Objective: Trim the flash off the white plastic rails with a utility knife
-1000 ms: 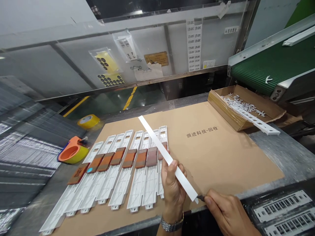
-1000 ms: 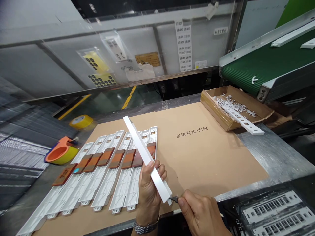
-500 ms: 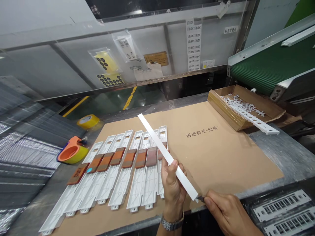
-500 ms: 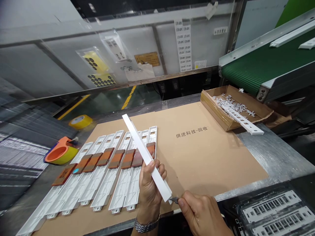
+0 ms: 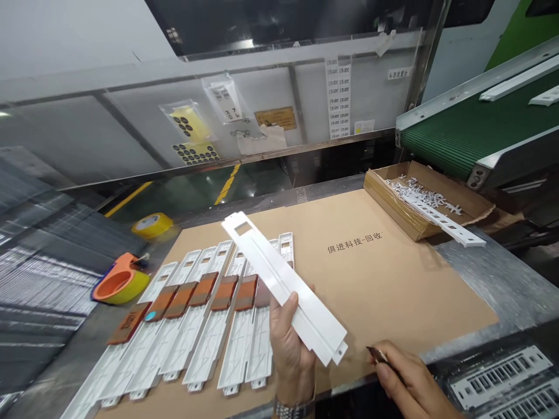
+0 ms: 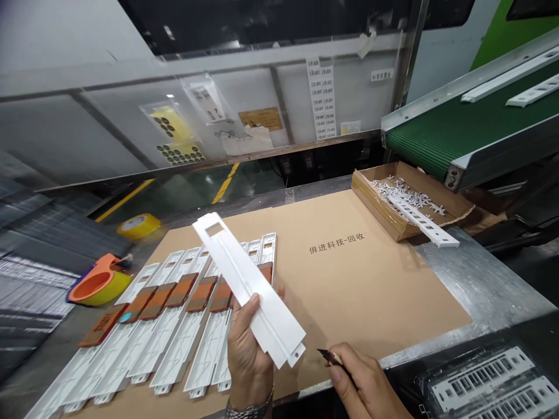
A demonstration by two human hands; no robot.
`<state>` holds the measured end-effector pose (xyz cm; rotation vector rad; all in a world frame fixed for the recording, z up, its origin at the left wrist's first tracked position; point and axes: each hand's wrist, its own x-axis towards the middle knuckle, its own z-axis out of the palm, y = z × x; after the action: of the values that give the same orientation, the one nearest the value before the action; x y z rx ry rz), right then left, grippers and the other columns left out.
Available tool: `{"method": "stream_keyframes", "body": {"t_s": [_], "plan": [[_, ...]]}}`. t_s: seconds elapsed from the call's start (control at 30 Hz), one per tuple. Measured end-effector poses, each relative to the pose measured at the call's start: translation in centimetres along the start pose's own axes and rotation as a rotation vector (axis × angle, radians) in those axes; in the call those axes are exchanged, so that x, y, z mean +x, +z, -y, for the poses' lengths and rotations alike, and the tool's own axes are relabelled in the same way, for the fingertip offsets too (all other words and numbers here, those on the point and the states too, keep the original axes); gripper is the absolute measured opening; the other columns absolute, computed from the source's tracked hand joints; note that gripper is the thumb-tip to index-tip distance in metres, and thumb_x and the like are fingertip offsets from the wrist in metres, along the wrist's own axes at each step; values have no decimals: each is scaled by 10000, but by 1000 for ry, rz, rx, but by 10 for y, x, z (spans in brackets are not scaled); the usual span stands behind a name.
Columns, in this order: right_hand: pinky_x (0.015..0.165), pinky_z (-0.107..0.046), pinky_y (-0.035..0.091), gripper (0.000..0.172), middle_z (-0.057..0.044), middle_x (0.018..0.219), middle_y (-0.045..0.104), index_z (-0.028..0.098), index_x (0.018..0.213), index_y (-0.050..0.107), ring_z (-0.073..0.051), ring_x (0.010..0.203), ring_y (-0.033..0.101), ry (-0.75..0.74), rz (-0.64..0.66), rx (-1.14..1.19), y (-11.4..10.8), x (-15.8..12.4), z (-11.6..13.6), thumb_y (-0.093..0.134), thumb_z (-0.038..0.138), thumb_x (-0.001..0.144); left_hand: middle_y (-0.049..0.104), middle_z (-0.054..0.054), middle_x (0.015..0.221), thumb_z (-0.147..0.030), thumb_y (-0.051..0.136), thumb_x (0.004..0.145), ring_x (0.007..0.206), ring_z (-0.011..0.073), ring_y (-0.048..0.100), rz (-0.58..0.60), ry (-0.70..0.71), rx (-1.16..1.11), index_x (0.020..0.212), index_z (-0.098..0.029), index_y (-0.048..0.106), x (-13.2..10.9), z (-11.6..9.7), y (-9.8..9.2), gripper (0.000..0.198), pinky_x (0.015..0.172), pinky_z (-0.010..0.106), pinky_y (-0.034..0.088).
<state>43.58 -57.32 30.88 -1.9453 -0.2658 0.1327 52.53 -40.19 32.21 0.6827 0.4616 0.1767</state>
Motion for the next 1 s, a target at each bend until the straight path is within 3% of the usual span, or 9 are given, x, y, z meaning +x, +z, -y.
{"method": "stream_keyframes", "body": {"t_s": [0.07,0.13,0.23,0.37,0.5,0.63,1.0], "plan": [[594,-199,450,312,21,705,576,237,908,550,-118,615,578,-45,-26,20,7,0,-4,309,401,1019,614,22,1227,-243,746,705,1052,273,622,33,-38,-61,1229,-362,547,-1,0,1,573,845,516,553],[543,-196,443,307,25,657,563,232,923,553,-114,553,559,-69,-86,-6,16,0,-10,304,381,1023,589,71,1263,-373,700,770,1118,309,587,51,-62,-84,1292,-355,491,-3,3,2,563,860,560,536],[591,-203,492,283,-12,770,639,238,1058,579,-138,643,621,-129,-304,-135,28,1,-17,345,391,1012,593,81,1193,-518,657,783,1034,262,617,1,-32,-31,1301,-336,480,-10,8,3,577,852,505,553],[679,-231,531,314,-51,892,664,241,1172,579,-171,794,661,-230,-493,-263,37,0,-24,350,381,1010,514,-13,1149,-334,742,745,1039,206,575,46,96,79,1279,-502,412,-18,10,5,650,842,533,553],[668,-256,530,286,-75,859,656,202,1149,588,-187,764,657,-220,-504,-338,36,0,-29,362,306,1007,426,-35,1154,-351,758,731,1032,181,564,72,185,211,1268,-587,339,-22,10,9,721,809,427,575],[651,-253,520,267,-70,839,640,196,1167,574,-181,736,646,-244,-457,-456,33,0,-31,377,274,1005,410,-26,1163,-370,726,763,956,134,555,64,212,253,1279,-567,329,-23,11,9,680,794,354,574],[603,-240,488,268,-51,807,622,181,1178,546,-166,701,627,-250,-436,-576,32,2,-30,355,278,1017,406,-31,1119,-366,754,729,890,128,557,42,225,251,1285,-563,324,-28,11,11,730,777,388,580]]}}
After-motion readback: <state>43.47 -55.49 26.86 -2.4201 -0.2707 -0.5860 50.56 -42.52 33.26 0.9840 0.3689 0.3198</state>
